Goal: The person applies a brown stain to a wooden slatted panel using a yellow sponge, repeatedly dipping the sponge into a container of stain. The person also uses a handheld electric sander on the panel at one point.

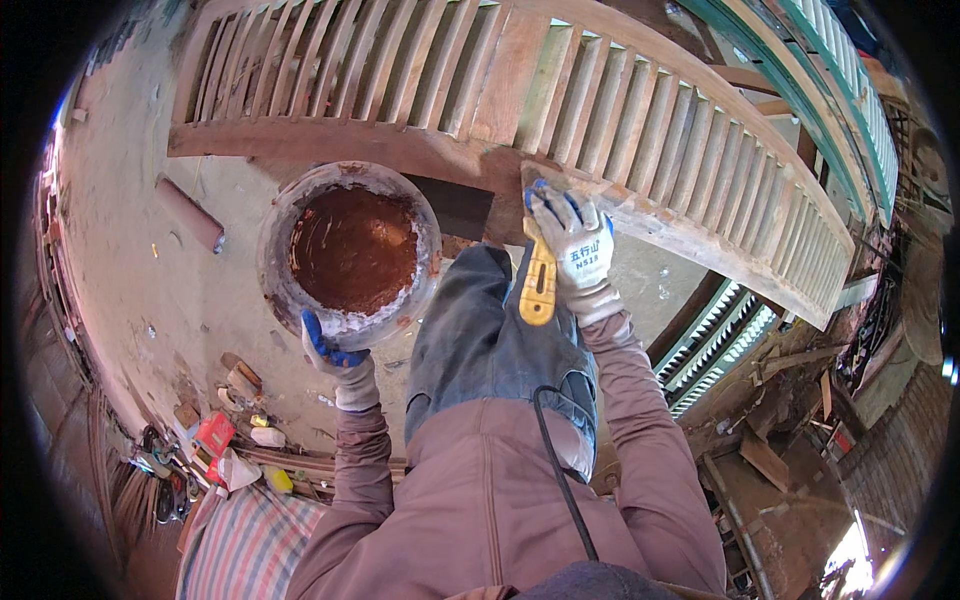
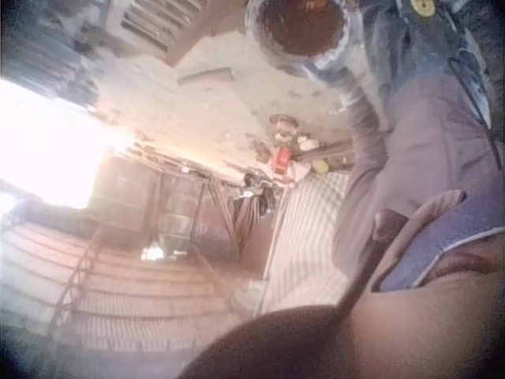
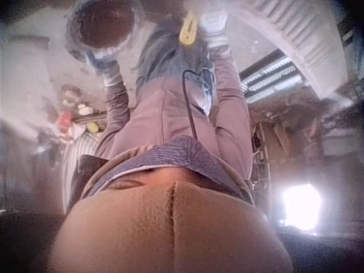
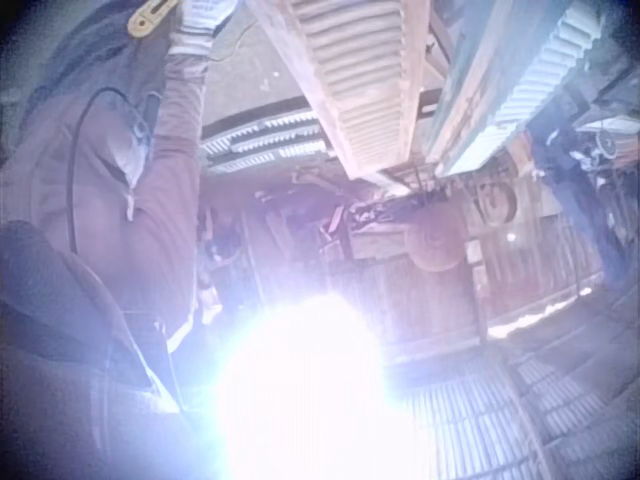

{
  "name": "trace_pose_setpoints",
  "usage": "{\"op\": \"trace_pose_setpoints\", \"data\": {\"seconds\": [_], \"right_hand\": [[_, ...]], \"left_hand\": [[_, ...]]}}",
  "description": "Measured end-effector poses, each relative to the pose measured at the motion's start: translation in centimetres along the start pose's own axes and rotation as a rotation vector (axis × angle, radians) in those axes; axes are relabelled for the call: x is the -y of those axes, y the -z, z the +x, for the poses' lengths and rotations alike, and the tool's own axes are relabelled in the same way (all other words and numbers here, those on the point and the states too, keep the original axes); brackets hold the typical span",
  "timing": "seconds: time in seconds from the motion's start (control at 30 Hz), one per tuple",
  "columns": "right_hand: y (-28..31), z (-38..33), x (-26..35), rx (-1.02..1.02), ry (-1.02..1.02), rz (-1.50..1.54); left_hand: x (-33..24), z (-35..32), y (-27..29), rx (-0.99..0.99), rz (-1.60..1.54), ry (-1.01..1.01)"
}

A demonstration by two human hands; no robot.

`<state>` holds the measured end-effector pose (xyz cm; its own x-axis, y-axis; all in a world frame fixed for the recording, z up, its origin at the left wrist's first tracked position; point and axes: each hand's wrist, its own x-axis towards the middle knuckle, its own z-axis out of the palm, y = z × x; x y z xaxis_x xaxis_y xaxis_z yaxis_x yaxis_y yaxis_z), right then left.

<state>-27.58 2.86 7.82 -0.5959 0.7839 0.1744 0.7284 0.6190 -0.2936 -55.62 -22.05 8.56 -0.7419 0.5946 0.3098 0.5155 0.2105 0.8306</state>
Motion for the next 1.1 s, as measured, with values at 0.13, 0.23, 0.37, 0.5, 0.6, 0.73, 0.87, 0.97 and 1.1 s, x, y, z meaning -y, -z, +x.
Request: {"op": "trace_pose_setpoints", "data": {"seconds": [0.13, 0.23, 0.37, 0.5, 0.6, 0.73, 0.87, 0.97, 1.1], "right_hand": [[-0.1, 0.6, 1.1, 0.016, 0.053, 0.055], [-0.6, 3.1, 2.0, -0.057, 0.044, 0.064], [-3.3, 5.3, 1.7, -0.015, 0.097, 0.067], [-3.9, 4.4, 2.8, 0.069, 0.122, 0.024], [-2.2, 3.8, 3.4, 0.105, 0.188, 0.069], [-1.0, 4.6, 3.1, -0.05, 0.071, 0.131], [-1.8, 6.4, 3.5, -0.045, -0.026, 0.041], [-2.5, 5.9, 4.6, 0.039, 0.081, 0.029], [-1.3, 4.3, 5.7, 0.068, 0.028, 0.073]], "left_hand": [[-0.1, -0.3, 0.0, -0.039, 0.011, 0.02], [0.3, -0.2, 0.2, -0.052, -0.013, 0.001], [0.8, -0.5, -0.1, -0.08, 0.083, -0.049], [1.3, -0.6, 0.7, -0.048, 0.152, -0.078], [1.4, -0.9, 0.3, -0.096, 0.131, -0.006], [0.1, -0.4, -0.4, -0.105, 0.122, -0.024], [0.6, -0.3, 0.1, -0.093, 0.07, 0.0], [1.3, -0.4, 0.4, -0.095, 0.063, 0.006], [1.6, -0.5, 0.3, -0.115, 0.077, 0.013]]}}
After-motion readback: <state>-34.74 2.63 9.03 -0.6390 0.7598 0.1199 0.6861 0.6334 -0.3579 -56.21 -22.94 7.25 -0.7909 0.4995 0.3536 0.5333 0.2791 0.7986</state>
